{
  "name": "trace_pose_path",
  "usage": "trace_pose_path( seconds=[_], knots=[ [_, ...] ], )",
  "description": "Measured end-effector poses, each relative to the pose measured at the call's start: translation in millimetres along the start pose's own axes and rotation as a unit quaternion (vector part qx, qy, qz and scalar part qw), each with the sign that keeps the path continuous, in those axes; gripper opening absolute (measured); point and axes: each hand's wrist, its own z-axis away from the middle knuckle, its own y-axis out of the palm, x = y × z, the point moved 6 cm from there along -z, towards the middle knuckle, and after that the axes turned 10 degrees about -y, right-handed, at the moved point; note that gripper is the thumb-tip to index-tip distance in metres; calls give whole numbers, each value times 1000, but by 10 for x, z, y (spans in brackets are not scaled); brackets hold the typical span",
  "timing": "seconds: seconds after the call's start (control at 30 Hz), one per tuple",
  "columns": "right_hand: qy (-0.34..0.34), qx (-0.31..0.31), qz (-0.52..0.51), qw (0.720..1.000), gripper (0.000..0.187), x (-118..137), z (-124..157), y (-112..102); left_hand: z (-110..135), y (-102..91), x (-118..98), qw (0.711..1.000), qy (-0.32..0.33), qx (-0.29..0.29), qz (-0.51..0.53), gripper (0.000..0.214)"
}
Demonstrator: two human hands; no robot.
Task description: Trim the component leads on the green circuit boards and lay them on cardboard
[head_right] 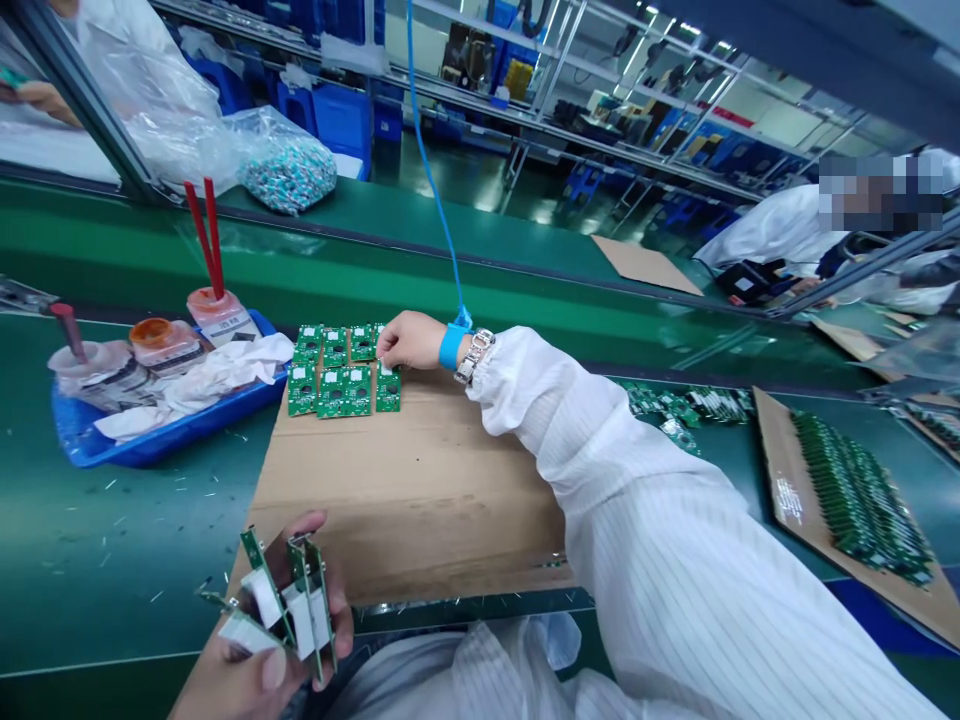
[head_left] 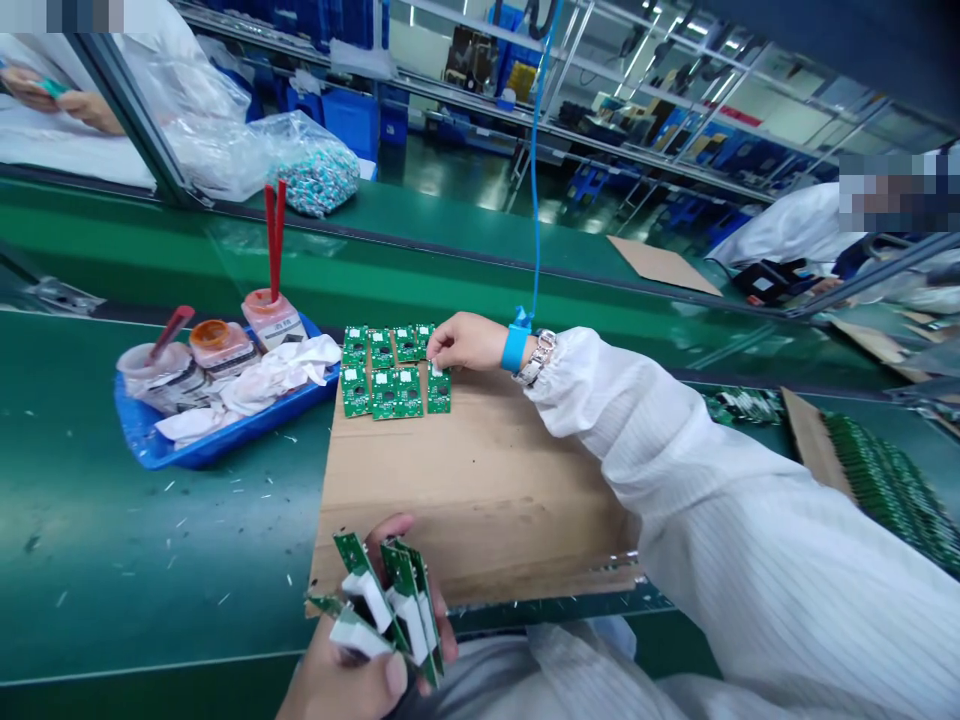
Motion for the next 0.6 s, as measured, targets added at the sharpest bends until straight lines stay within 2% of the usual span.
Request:
trace_pose_path(
  seconds=[0.1, 0.2, 0.3, 0.5, 0.6],
  knots=[
    [22, -37, 47, 998, 12, 43, 51, -2, 8, -4, -7, 1000, 3, 18, -12, 86],
    [29, -73, 88, 993, 15, 114, 192, -30, 7, 26, -28, 999, 9, 28, -24, 81],
    [29, -75, 113, 990, 12, 142, 359, 14, -2, 60, -46, 999, 18, 38, -29, 78],
    [7, -49, 121, 991, 9, 97, 506, 277, -34, 43, -20, 999, 0, 0, -41, 100],
    [-10, -52, 108, 993, 11, 122, 510, 313, -41, 65, -28, 999, -5, -17, -44, 104]
  ],
)
